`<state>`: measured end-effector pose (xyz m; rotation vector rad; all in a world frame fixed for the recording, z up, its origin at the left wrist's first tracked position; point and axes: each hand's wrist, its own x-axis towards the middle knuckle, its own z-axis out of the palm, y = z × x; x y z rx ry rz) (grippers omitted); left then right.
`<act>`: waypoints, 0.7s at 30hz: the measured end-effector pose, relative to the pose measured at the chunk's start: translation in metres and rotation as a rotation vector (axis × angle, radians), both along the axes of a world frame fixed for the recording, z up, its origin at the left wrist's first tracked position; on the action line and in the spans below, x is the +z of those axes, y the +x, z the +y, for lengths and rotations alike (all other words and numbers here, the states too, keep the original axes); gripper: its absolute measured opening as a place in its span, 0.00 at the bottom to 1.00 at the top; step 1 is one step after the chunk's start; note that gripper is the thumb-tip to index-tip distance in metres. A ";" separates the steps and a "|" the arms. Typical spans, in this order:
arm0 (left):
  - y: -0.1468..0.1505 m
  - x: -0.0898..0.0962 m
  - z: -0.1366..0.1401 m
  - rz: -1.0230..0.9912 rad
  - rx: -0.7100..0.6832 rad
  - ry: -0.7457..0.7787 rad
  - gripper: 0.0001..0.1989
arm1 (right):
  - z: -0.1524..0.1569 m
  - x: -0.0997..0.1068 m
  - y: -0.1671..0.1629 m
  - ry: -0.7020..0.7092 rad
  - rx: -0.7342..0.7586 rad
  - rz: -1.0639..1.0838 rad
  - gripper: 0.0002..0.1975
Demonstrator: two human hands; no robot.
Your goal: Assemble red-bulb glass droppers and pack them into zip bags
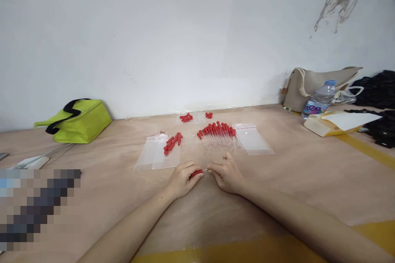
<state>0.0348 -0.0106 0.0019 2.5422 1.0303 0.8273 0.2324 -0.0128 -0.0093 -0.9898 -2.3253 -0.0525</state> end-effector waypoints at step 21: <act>-0.014 0.000 0.021 0.084 0.210 -0.005 0.10 | 0.049 0.024 0.004 -0.272 -0.577 0.203 0.14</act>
